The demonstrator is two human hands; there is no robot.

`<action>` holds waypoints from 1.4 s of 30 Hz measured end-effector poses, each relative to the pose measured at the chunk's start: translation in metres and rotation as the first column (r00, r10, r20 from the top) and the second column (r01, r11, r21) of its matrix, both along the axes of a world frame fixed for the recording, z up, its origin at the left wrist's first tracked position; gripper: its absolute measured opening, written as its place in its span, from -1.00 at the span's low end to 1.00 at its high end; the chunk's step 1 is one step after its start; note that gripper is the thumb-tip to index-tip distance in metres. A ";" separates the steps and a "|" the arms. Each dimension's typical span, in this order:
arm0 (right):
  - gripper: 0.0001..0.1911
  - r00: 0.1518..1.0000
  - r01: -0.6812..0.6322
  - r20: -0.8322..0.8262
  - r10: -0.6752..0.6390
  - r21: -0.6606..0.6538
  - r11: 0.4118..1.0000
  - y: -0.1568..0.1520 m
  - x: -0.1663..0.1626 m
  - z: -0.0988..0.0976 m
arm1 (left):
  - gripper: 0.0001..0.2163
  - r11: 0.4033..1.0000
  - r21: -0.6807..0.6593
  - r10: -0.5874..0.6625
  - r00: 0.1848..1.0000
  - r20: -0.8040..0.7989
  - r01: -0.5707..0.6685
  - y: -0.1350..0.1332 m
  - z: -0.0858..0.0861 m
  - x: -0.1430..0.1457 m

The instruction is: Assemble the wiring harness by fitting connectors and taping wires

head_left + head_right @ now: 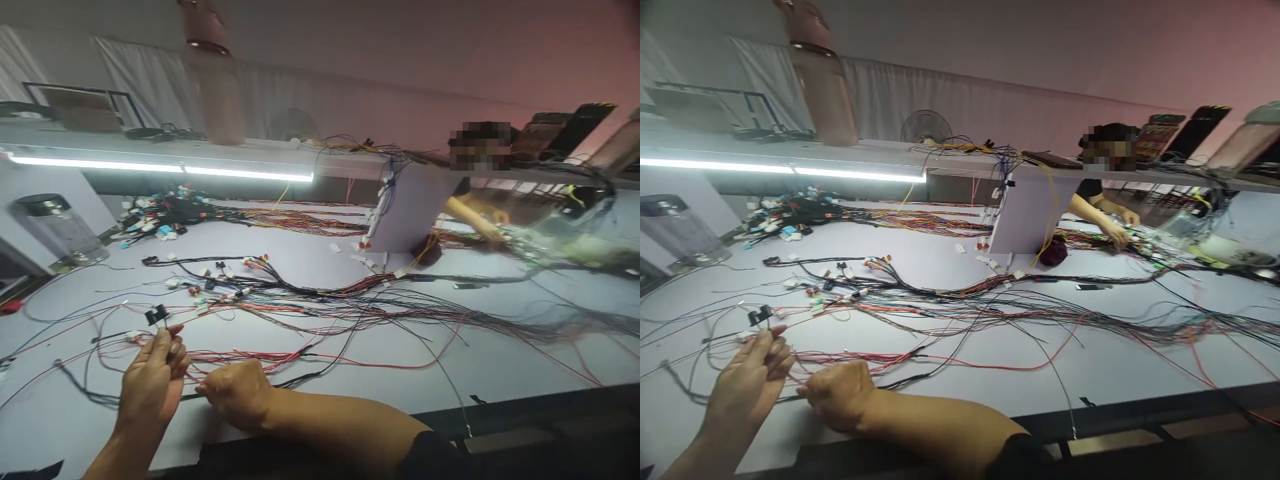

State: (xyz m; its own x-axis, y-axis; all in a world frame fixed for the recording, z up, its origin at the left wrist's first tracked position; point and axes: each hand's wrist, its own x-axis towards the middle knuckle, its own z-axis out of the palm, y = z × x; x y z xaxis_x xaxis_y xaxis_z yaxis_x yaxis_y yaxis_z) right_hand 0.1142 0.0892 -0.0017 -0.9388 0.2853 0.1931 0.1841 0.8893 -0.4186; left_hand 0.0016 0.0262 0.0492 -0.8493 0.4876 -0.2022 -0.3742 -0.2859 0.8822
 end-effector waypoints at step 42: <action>-0.81 0.981 0.099 0.187 -0.058 -0.219 0.971 0.006 -0.152 0.029 | -0.79 0.937 -0.146 0.334 0.938 0.095 -0.319 -0.106 -0.009 -0.042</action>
